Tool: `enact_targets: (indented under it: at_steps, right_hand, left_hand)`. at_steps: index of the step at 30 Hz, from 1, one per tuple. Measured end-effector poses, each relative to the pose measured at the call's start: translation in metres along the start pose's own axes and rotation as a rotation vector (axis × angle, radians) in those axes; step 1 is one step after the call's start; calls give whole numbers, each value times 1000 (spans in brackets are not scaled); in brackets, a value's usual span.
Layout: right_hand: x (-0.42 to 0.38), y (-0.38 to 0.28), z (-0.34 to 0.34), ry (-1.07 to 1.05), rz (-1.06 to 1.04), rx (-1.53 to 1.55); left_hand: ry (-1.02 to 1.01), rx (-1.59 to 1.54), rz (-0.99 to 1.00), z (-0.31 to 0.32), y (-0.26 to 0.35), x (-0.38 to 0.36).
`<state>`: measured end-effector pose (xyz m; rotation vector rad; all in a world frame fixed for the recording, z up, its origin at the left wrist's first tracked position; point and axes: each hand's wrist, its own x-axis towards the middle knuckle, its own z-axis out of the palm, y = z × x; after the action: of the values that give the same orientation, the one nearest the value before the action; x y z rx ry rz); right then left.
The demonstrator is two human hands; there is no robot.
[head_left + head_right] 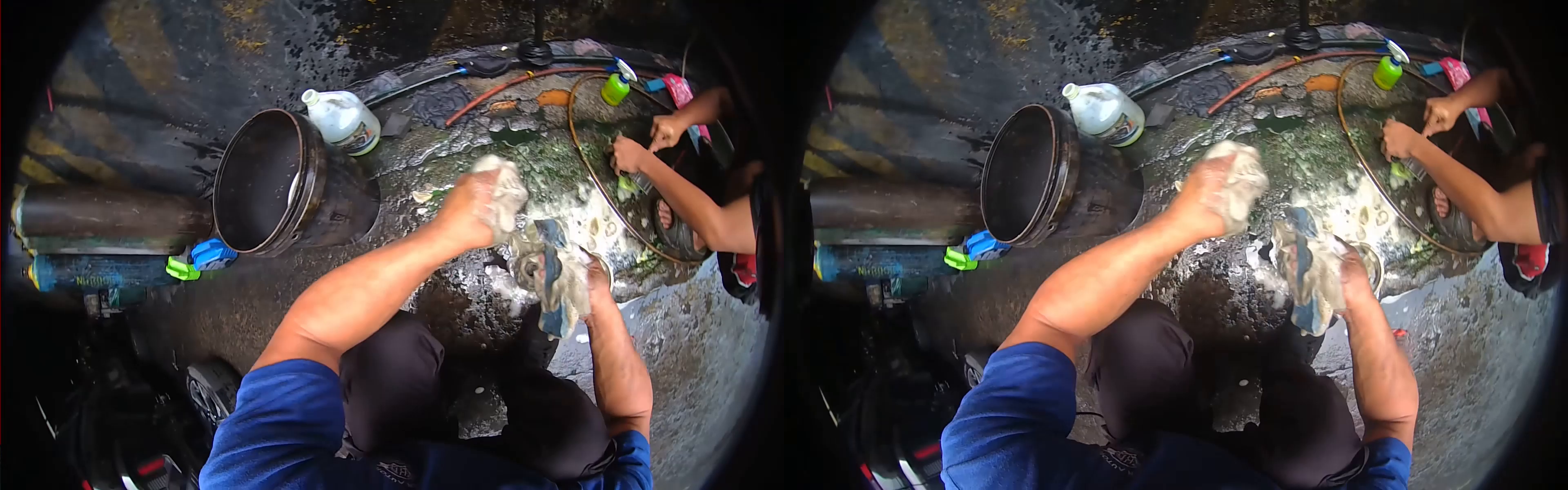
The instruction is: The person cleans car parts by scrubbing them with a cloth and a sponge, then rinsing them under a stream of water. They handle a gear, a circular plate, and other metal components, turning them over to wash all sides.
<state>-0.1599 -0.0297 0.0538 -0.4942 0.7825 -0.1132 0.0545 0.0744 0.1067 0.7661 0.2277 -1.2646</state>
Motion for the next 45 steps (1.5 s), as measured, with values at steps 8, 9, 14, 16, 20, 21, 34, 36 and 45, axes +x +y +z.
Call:
enact_targets:
  at_steps: [8,9,14,16,20,21,34,36,45]
  right_hand:
    - [16,-34,-15,142,46,-212]
    - [13,-43,9,94,57,-206]
    - [35,-66,95,-79,-36,-551]
    - [31,-67,133,-164,-27,-714]
    - [65,-40,198,-301,32,-869]
    - [78,-30,216,-271,25,-942]
    - [139,32,359,-248,-689,-1668]
    - [92,10,374,-164,-716,-1833]
    - [102,118,419,-1048,-241,-2583]
  left_hand:
    - [716,1514,1230,-162,202,-180]
    - [1151,1919,1128,-161,213,-206]
    - [1134,1429,522,-255,277,-242]
    - [1009,1224,470,-252,271,-243]
    - [1011,1186,510,-255,260,-245]
    - [1000,1248,566,-257,255,-248]
    - [892,1133,1070,-273,190,-253]
    - [988,1281,1076,-257,166,-258]
    - [623,332,1182,-217,80,-247]
